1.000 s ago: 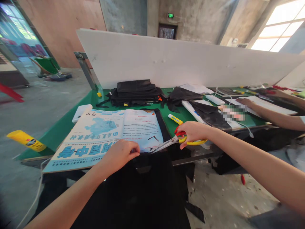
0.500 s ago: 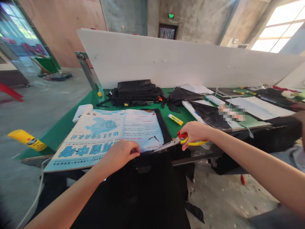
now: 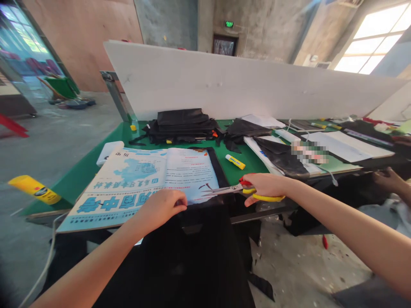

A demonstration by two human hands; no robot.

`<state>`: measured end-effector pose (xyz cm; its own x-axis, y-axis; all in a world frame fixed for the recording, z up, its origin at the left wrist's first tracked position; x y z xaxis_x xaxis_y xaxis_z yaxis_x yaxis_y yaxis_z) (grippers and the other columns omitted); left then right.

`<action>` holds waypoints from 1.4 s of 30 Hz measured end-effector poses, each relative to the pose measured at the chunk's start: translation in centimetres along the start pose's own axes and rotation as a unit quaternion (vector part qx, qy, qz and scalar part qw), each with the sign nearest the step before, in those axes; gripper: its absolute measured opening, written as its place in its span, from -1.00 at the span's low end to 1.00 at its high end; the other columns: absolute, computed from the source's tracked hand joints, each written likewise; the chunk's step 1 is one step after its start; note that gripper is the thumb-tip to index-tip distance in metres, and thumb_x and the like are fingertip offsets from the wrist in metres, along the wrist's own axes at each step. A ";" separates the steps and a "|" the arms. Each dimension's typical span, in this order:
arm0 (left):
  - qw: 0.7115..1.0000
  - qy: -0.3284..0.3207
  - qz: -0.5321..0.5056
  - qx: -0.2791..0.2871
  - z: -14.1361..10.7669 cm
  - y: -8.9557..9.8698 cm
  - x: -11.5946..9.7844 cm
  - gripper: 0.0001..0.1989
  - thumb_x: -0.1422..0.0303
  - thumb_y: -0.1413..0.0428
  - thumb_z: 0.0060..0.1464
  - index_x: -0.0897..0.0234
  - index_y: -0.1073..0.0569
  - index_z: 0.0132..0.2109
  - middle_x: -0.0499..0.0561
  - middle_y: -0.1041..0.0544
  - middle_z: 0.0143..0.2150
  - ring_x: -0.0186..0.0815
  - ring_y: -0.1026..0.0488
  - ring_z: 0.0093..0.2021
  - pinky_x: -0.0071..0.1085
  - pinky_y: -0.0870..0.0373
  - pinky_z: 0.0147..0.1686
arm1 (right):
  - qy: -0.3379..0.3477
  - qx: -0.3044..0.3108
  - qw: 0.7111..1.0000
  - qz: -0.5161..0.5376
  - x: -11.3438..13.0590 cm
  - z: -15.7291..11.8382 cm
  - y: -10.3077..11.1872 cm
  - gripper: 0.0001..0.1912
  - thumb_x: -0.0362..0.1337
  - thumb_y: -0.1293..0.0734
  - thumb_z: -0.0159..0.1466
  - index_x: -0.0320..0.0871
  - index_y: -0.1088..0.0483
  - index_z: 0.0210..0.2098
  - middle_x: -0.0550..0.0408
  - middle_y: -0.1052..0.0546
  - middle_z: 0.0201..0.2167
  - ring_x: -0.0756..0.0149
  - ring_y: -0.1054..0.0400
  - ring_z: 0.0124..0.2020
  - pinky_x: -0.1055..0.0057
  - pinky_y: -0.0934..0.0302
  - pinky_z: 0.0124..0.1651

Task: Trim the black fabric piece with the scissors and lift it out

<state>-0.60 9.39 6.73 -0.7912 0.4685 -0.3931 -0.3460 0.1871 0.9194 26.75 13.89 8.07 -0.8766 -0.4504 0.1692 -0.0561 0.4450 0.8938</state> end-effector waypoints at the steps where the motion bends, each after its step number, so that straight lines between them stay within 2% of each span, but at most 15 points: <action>1: 1.000 0.000 0.000 0.000 0.0 0.0 0.0 -0.91 0.33 -0.07 0.02 0.16 -0.46 -0.37 -0.08 -0.52 -0.40 -0.29 -0.42 -0.33 -0.41 -0.17 -0.40 | -0.003 -0.004 1.000 0.010 -0.2 -0.2 0.1 -0.37 0.13 -0.35 -0.06 -0.10 -0.24 -0.12 0.01 -0.42 -0.12 0.14 -0.33 -0.17 0.42 -0.12 -0.26; 6: 1.000 -0.004 -0.001 0.003 -0.2 0.1 -0.1 -0.91 0.33 -0.06 0.02 0.17 -0.45 -0.38 -0.08 -0.51 -0.41 -0.30 -0.41 -0.35 -0.42 -0.16 -0.40 | -0.012 -0.022 1.000 -0.001 -1.0 -1.0 0.6 -0.42 0.07 -0.36 -0.05 -0.09 -0.25 -0.11 0.02 -0.41 -0.10 0.13 -0.31 -0.14 0.39 -0.12 -0.23; 14: 1.000 0.001 -0.003 0.011 -0.2 0.2 -0.3 -0.89 0.35 -0.03 0.04 0.19 -0.45 -0.37 -0.07 -0.51 -0.41 -0.31 -0.41 -0.36 -0.42 -0.16 -0.41 | -0.009 -0.013 1.000 -0.007 0.0 -0.6 -0.5 -0.30 0.24 -0.35 -0.16 -0.06 -0.27 -0.16 0.04 -0.43 -0.18 0.10 -0.33 -0.19 0.36 -0.10 -0.27; 18: 1.000 -0.004 -0.001 0.005 -0.3 0.3 -0.3 -0.89 0.35 -0.03 0.05 0.18 -0.45 -0.37 -0.09 -0.50 -0.40 -0.32 -0.41 -0.35 -0.42 -0.16 -0.41 | -0.008 -0.002 1.000 -0.005 0.6 0.0 -0.7 -0.29 0.27 -0.35 -0.18 -0.05 -0.27 -0.18 0.06 -0.44 -0.23 0.13 -0.34 -0.24 0.38 -0.10 -0.31; 24: 1.000 -0.007 -0.003 0.002 -0.3 0.4 -0.4 -0.89 0.34 -0.04 0.05 0.18 -0.45 -0.38 -0.09 -0.50 -0.41 -0.32 -0.41 -0.35 -0.42 -0.16 -0.41 | 0.020 -0.001 1.000 -0.007 1.5 0.8 -0.6 -0.37 0.19 -0.37 -0.13 -0.05 -0.28 -0.19 0.07 -0.45 -0.20 0.13 -0.34 -0.22 0.40 -0.09 -0.33; 33: 1.000 -0.012 0.009 -0.011 -0.4 0.6 -0.3 -0.86 0.34 -0.01 0.05 0.19 -0.46 -0.38 -0.06 -0.48 -0.37 -0.31 -0.39 -0.32 -0.41 -0.17 -0.39 | 0.057 -0.010 0.998 -0.017 2.9 1.5 -0.7 -0.41 0.26 -0.30 -0.08 -0.07 -0.29 -0.28 0.09 -0.46 -0.25 0.15 -0.35 -0.26 0.40 -0.07 -0.29; 42: 1.000 -0.010 0.000 -0.012 -0.3 0.5 -0.2 -0.85 0.33 0.00 0.04 0.18 -0.45 -0.40 -0.08 -0.48 -0.39 -0.35 -0.36 -0.39 -0.43 -0.12 -0.45 | 0.072 -0.021 0.995 -0.061 3.6 1.8 -0.9 -0.46 0.25 -0.26 -0.03 -0.07 -0.31 -0.33 0.12 -0.47 -0.34 0.22 -0.34 -0.35 0.44 0.01 -0.39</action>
<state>-0.76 9.15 7.32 -0.7806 0.4857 -0.3934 -0.3587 0.1673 0.9183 22.79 13.26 7.11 -0.7868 -0.6069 0.1127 -0.1358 0.3484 0.9274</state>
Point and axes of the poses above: each hand's wrist, its own z-axis towards the middle knuckle, its own y-axis out of the back of the hand, x = y × z, the point moved 6 cm from there along z, towards the middle knuckle
